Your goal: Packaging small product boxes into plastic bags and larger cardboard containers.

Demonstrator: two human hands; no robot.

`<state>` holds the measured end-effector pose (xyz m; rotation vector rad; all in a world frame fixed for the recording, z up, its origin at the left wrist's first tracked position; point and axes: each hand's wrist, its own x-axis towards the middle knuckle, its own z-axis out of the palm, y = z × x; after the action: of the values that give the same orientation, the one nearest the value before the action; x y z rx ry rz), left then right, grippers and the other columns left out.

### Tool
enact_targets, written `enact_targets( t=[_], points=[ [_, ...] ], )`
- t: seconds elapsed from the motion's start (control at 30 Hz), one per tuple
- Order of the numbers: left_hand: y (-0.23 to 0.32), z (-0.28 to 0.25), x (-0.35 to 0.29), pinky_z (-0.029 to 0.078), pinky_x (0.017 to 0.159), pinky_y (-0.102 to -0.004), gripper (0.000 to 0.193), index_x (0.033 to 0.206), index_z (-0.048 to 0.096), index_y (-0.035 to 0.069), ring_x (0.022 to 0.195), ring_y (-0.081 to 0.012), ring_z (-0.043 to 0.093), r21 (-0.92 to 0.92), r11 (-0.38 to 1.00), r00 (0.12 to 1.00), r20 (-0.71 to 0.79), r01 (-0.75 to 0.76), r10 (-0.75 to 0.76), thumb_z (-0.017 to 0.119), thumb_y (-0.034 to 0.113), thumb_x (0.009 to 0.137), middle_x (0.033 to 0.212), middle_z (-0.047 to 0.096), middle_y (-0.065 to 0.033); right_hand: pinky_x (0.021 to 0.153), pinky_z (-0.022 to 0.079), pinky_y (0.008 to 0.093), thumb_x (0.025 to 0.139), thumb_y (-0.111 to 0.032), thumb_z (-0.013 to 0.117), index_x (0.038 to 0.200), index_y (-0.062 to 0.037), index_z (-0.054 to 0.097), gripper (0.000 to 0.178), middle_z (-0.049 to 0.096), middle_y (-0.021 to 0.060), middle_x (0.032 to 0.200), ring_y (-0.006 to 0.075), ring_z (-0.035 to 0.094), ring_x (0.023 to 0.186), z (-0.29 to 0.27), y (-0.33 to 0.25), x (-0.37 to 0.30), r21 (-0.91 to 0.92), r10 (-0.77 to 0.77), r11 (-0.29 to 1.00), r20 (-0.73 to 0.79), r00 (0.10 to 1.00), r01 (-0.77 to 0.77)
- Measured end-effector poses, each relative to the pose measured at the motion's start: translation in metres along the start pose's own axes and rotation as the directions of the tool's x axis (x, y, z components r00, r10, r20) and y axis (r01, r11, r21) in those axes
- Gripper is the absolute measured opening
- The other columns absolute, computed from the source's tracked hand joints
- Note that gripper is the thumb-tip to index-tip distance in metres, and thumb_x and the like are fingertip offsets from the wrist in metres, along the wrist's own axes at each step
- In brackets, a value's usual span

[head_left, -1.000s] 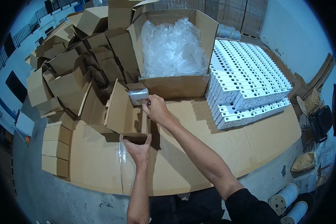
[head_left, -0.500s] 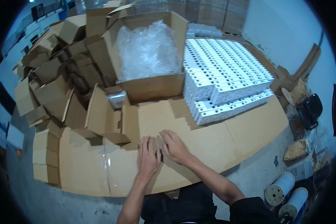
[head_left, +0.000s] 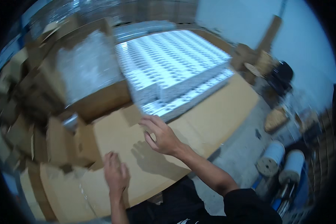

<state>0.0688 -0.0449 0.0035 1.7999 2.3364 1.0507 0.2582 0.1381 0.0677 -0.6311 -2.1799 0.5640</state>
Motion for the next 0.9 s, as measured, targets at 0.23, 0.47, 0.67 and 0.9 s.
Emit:
enact_targets(
  t=[0.23,0.47,0.67,0.9],
  points=[
    [-0.004,0.005,0.001,0.041,0.109,-0.0492,0.039,0.128,0.057,-0.008,0.125,-0.0452,0.051,0.065,0.993,0.994,0.05,-0.095,0.092,0.055,0.013,0.095,0.135,0.053,-0.0278,0.099,0.048,0.0455,0.083,-0.002,0.061,0.123,-0.0009,0.058,0.04,0.06,0.0204,0.12,0.0391,0.058,0.114,-0.169,0.103,0.049,-0.301,-0.066,0.952,-0.392,0.917,-0.06],
    [0.015,0.002,0.006,0.049,0.1,-0.0489,0.042,0.126,0.056,-0.012,0.118,-0.047,0.056,0.063,0.989,0.989,0.065,-0.134,0.13,0.052,0.023,0.103,0.132,0.053,-0.0308,0.104,0.046,0.0462,0.084,0.0,0.058,0.127,-0.0014,0.057,0.043,0.058,0.0203,0.125,0.0389,0.055,0.121,-0.3,0.256,0.058,-0.456,0.043,0.809,-0.583,0.811,-0.371],
    [0.016,-0.004,0.006,0.051,0.097,-0.0475,0.039,0.126,0.056,-0.012,0.115,-0.0447,0.058,0.185,0.97,0.987,0.044,-0.158,0.152,0.049,0.021,0.105,0.131,0.054,-0.0295,0.107,0.045,0.0463,0.086,0.003,0.056,0.133,-0.0114,0.055,0.05,0.051,0.0146,0.139,0.0375,0.051,0.128,-0.335,0.313,0.069,-0.53,0.31,0.652,-0.467,0.828,-0.542],
    [0.028,-0.001,0.017,0.05,0.096,-0.0475,0.032,0.124,0.057,-0.012,0.114,-0.0433,0.058,0.19,0.975,0.992,0.07,-0.113,0.101,0.048,0.012,0.104,0.13,0.055,-0.0291,0.105,0.046,0.0456,0.086,0.004,0.057,0.132,-0.0131,0.053,0.049,0.052,0.0121,0.136,0.0368,0.052,0.129,-0.348,0.352,0.07,-0.62,0.321,0.594,-0.401,0.858,-0.512]
  ],
)
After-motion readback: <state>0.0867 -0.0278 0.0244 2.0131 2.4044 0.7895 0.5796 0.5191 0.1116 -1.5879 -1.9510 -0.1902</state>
